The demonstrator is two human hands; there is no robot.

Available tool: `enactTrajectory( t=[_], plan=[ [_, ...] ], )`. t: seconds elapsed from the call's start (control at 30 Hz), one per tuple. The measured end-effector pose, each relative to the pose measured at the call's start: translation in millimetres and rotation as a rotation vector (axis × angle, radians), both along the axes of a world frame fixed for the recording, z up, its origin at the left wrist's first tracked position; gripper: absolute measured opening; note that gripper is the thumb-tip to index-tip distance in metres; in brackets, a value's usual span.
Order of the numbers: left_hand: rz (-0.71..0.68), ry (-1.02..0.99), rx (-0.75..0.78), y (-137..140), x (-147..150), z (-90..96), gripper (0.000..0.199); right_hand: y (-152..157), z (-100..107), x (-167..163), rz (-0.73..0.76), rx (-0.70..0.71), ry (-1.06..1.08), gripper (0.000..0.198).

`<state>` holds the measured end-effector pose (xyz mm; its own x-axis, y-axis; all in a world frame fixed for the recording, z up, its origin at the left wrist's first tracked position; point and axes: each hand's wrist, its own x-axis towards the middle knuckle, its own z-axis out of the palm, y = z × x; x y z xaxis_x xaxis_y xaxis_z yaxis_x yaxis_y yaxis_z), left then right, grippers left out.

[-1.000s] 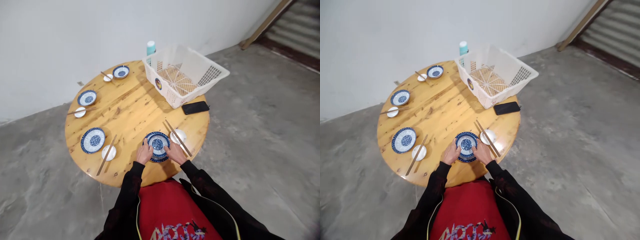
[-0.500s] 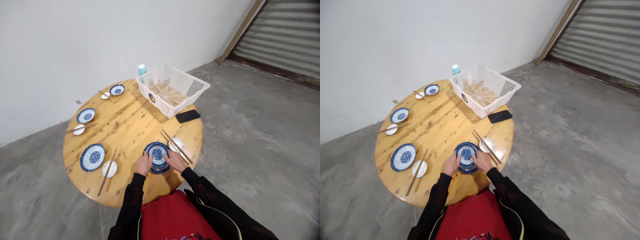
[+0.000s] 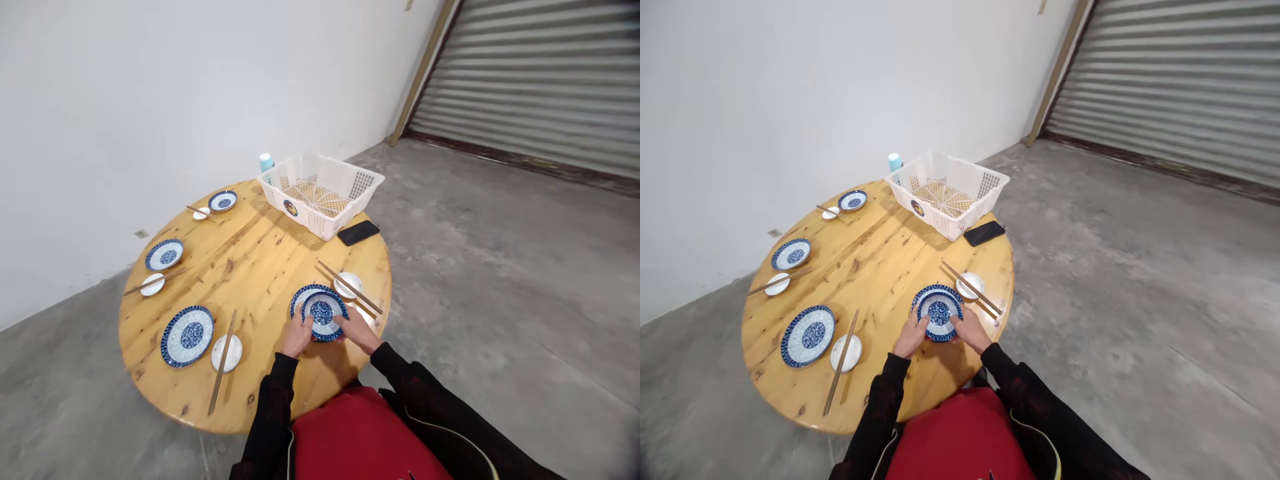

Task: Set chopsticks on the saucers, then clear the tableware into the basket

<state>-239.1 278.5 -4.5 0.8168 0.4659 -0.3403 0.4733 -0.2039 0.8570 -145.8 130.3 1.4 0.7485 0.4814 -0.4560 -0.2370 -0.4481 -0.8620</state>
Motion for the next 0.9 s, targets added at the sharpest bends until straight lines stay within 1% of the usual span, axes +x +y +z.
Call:
enactTrajectory(
  t=[0.1,0.2,0.33,0.43,0.57,0.7,0.8,0.9],
  plan=[
    [-0.123,-0.007,0.08,-11,-12,19.8,0.061,-22,6,-17,-0.058,-0.002,-0.091,0.024],
    [-0.219,0.022,0.108,-30,-21,33.4,0.064,-50,14,-34,-0.127,-0.012,-0.093,0.03],
    [-0.323,0.054,0.126,-64,-25,42.2,0.067,-89,19,-50,-0.184,-0.018,-0.048,0.03],
    [-0.371,0.062,0.146,-96,-20,44.7,0.067,-121,18,-51,-0.235,-0.027,-0.006,0.034],
    [-0.429,0.058,0.142,-149,-2,46.9,0.063,-178,15,-41,-0.273,-0.019,0.007,0.035],
    [-0.46,0.099,0.15,-218,24,49.3,0.063,-253,16,-22,-0.28,-0.066,0.005,0.038],
    [-0.496,0.131,0.113,-270,45,49.9,0.062,-308,22,-3,-0.283,-0.122,-0.021,0.038],
    [-0.497,0.103,0.07,-311,62,50.0,0.061,-350,33,15,-0.284,-0.156,-0.04,0.041]
  ],
)
